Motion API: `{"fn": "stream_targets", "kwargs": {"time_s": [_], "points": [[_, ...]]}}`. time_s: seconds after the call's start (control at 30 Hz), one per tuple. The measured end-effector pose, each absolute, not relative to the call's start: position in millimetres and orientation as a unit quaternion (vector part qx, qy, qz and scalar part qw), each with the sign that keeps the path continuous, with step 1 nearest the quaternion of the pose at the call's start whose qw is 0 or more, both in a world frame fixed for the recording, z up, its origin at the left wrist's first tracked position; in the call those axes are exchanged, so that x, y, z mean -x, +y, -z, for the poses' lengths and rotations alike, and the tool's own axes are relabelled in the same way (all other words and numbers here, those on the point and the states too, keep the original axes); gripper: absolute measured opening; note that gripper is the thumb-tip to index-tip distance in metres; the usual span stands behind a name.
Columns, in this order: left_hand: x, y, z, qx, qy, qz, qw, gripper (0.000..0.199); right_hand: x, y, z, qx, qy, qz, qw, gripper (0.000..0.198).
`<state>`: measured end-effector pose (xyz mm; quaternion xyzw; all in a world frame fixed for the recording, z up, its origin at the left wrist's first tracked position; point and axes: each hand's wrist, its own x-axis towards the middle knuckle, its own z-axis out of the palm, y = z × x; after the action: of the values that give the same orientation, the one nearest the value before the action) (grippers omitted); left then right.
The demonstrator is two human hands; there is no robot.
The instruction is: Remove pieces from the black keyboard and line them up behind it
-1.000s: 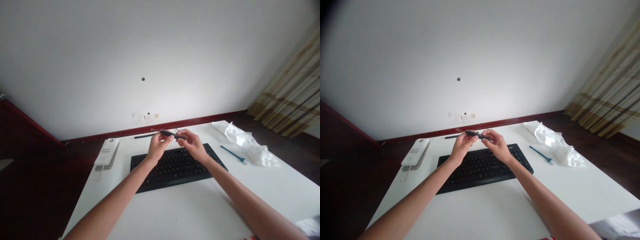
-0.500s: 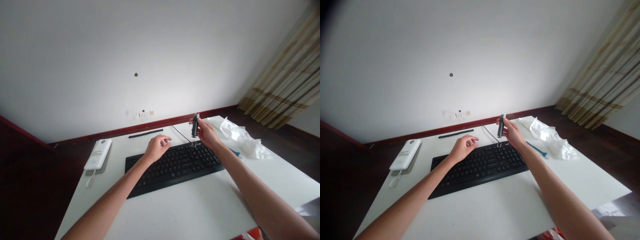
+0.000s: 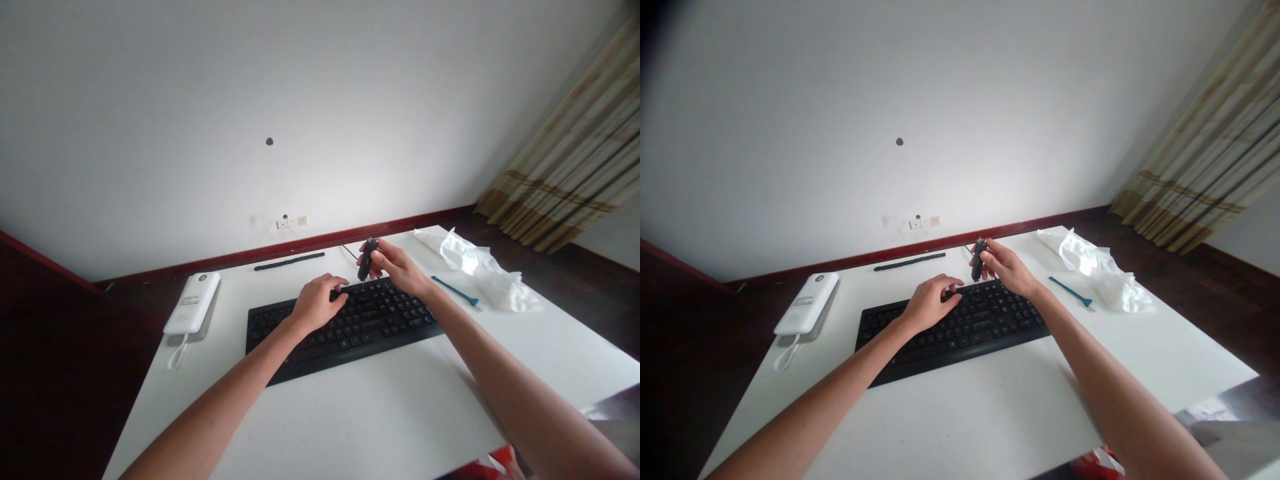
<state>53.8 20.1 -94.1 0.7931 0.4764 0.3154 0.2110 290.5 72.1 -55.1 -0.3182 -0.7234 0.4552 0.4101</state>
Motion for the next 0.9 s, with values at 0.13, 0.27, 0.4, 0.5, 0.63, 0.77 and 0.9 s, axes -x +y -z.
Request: {"fn": "stream_targets", "kwargs": {"time_s": [0.13,0.27,0.4,0.5,0.63,0.77,0.9], "points": [[-54.8,17.6,94.3,-0.804,0.471,-0.306,0.195,0.023,-291.8,68.1,50.0,0.33,-0.738,-0.451,0.379,0.037],[-55.0,16.7,92.8,-0.807,0.467,-0.306,0.193,0.022,-297.8,67.7,45.7,0.353,-0.758,-0.442,0.325,0.038],[-55.1,17.1,93.2,-0.809,0.462,-0.31,0.19,0.022,-305.2,67.8,39.8,0.326,-0.766,-0.475,0.284,0.034],[-55.0,17.5,94.1,-0.811,0.459,-0.311,0.187,0.022,-306.6,67.5,37.5,0.31,-0.765,-0.494,0.275,0.031],[-54.9,17.9,95.0,-0.811,0.46,-0.31,0.185,0.023,-303.8,67.8,39.8,0.308,-0.75,-0.505,0.295,0.031],[-54.6,18.1,96.1,-0.812,0.46,-0.308,0.184,0.022,-302.7,68.8,41.5,0.304,-0.752,-0.508,0.29,0.029],[-54.3,17.9,96.2,-0.814,0.459,-0.307,0.182,0.023,-302.2,70.6,42.6,0.324,-0.743,-0.497,0.308,0.032]]}}
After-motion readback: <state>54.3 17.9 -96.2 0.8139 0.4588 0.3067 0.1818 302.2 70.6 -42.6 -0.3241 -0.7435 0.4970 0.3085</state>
